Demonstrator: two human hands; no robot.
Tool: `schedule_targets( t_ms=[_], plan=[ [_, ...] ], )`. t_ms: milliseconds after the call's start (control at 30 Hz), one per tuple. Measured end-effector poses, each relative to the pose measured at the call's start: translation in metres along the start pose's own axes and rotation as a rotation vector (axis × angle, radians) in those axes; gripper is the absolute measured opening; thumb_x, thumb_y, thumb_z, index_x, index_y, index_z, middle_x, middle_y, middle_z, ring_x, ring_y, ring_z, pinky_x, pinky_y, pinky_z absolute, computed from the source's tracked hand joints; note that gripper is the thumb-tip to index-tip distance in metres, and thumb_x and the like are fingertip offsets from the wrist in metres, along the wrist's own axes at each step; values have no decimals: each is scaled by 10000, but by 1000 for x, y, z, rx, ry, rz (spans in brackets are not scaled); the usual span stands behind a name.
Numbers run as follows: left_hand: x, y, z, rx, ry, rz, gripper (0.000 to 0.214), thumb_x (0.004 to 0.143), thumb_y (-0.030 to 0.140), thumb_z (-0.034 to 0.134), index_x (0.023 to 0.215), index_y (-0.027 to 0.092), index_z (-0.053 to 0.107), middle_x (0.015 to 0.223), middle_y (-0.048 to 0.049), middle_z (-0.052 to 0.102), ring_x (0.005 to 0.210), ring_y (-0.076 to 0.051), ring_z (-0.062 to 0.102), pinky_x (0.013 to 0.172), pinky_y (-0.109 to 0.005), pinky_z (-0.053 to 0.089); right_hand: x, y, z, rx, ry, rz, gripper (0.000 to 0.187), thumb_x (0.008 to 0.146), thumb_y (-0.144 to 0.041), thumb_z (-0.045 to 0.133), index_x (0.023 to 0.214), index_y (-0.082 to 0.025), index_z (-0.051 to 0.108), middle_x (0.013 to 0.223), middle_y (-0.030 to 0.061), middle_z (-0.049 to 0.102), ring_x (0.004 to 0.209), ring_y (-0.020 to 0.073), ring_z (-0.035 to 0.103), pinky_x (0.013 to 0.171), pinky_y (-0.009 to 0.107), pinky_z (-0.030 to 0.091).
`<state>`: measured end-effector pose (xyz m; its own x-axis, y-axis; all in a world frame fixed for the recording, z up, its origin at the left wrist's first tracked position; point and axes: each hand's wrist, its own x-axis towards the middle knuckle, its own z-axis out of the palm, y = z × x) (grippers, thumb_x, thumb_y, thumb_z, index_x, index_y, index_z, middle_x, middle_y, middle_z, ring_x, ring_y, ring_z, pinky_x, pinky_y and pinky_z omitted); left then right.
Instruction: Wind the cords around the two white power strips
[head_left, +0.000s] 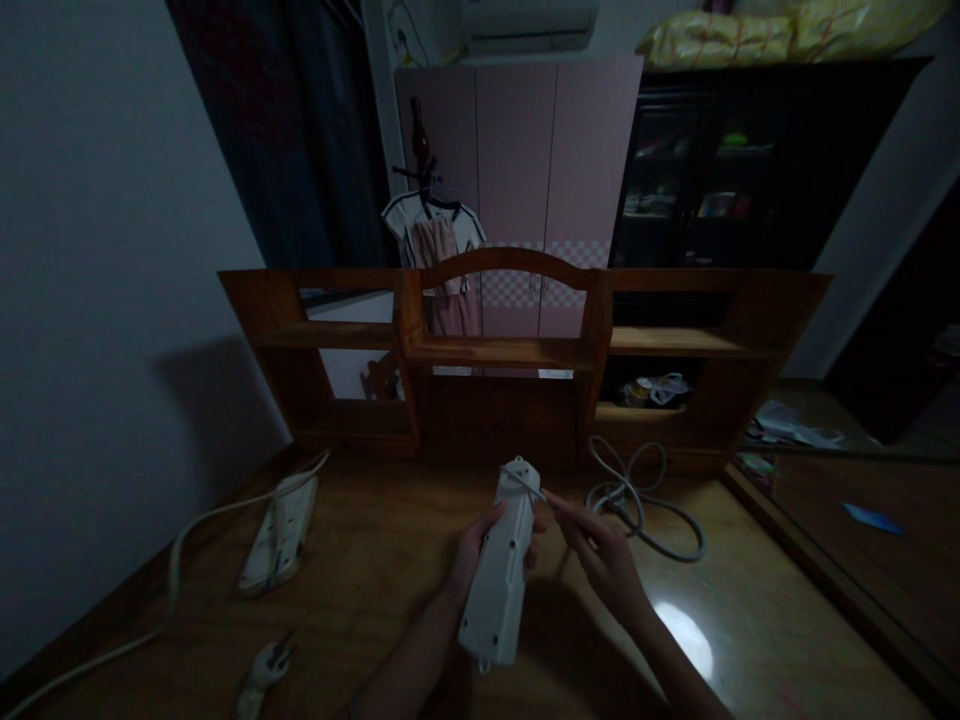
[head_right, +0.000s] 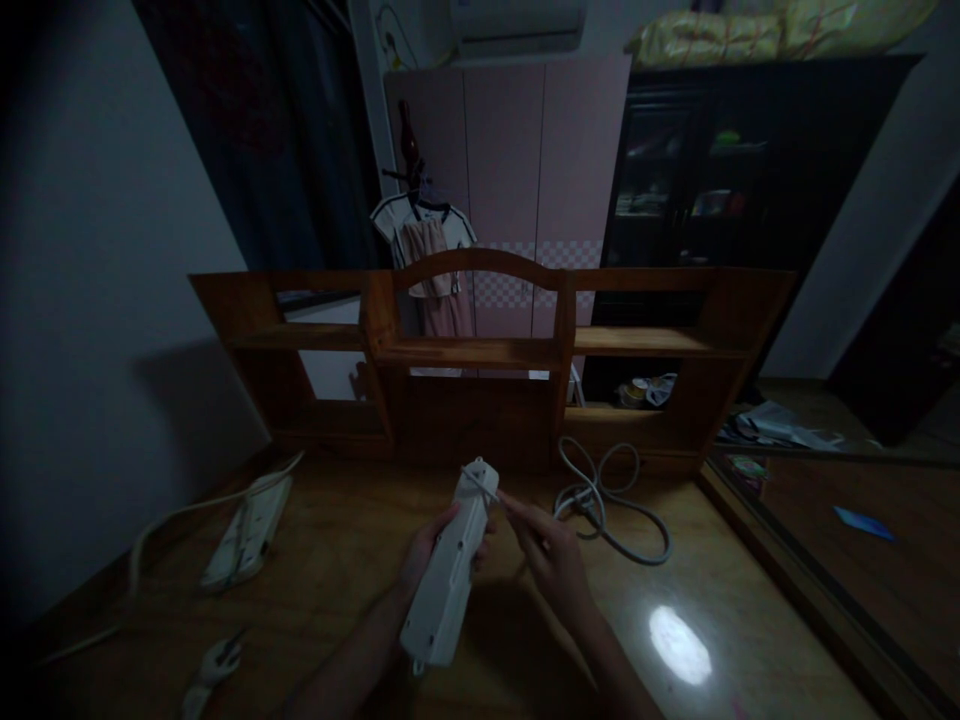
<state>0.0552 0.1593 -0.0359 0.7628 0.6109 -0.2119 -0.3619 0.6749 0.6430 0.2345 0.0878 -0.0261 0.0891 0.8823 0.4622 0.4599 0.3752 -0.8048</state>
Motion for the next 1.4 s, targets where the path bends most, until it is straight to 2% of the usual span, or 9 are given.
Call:
schedule_targets(
  t_ms=[100, 200, 333, 500, 700, 867, 1100, 1267, 1400],
  plan=[
    [0, -3, -6, -38, -68, -68, 567, 861, 519, 416, 950, 10, 650, 614, -93, 652, 483, -139, 598, 439, -210, 424, 2, 3, -4, 87, 60, 127, 258, 890, -391, 541, 969, -174, 656, 810, 40, 636, 726, 151, 571, 631, 231, 443],
    [1, -7, -12, -41, -165, -36, 560, 844, 519, 427, 916, 15, 660, 714, -112, 674, 513, -148, 606, 451, -230, 434, 7, 6, -10, 232, -72, 203, 331, 858, -466, 558, 738, -158, 558, 601, -27, 491, 522, 96, 451, 483, 201, 351],
    [-2, -7, -11, 23, -271, -54, 592, 831, 537, 437, 892, -7, 662, 624, -106, 636, 496, -149, 581, 477, -240, 430, 11, 10, -18, 257, -326, 232, 411, 843, -540, 525, 695, -157, 514, 559, -35, 477, 484, 87, 441, 484, 202, 352],
    [-15, -4, 4, 152, -344, -73, 592, 818, 527, 443, 982, -9, 631, 759, -142, 648, 548, -156, 595, 492, -237, 419, 9, 15, -17, 19, -331, 151, 499, 832, -586, 451, 586, -153, 480, 534, -28, 450, 502, 85, 402, 488, 193, 310],
    [-63, 8, 32, 598, -429, -61, 615, 767, 409, 559, 1323, 169, 451, 1085, -136, 638, 697, -193, 639, 602, -288, 467, 8, -10, -29, -131, -550, 44, 341, 740, -458, 591, 645, -132, 624, 591, -23, 554, 546, 103, 480, 500, 182, 354],
    [-109, 25, 59, 1004, -421, -22, 631, 690, 287, 718, 1292, 286, 528, 1230, -18, 583, 1075, -242, 553, 885, -326, 433, 17, -39, -42, -340, -721, 12, 71, 605, -225, 684, 607, -155, 675, 509, -53, 558, 458, 83, 469, 427, 155, 282],
    [-122, 16, 65, 1400, -273, 51, 707, 690, 424, 708, 1338, 275, 471, 1212, -36, 589, 1016, -261, 571, 803, -303, 459, 31, -95, -31, -655, -688, -64, 225, 508, -360, 803, 631, -194, 714, 561, 10, 633, 477, 125, 525, 432, 198, 245],
    [-119, 14, 64, 1195, -274, -145, 573, 715, 361, 663, 1264, 261, 534, 1095, -39, 639, 830, -209, 609, 653, -271, 473, 26, -130, -26, -986, -677, -133, 258, 600, -394, 759, 743, -181, 729, 710, 70, 696, 648, 206, 645, 509, 228, 331],
    [-119, 13, 62, 1063, -245, -88, 520, 735, 299, 612, 1248, 238, 553, 1038, -37, 654, 753, -175, 598, 621, -249, 450, 21, -140, -30, -995, -604, -131, 187, 685, -341, 712, 790, -185, 716, 806, 75, 704, 744, 211, 652, 569, 238, 361]
  ],
)
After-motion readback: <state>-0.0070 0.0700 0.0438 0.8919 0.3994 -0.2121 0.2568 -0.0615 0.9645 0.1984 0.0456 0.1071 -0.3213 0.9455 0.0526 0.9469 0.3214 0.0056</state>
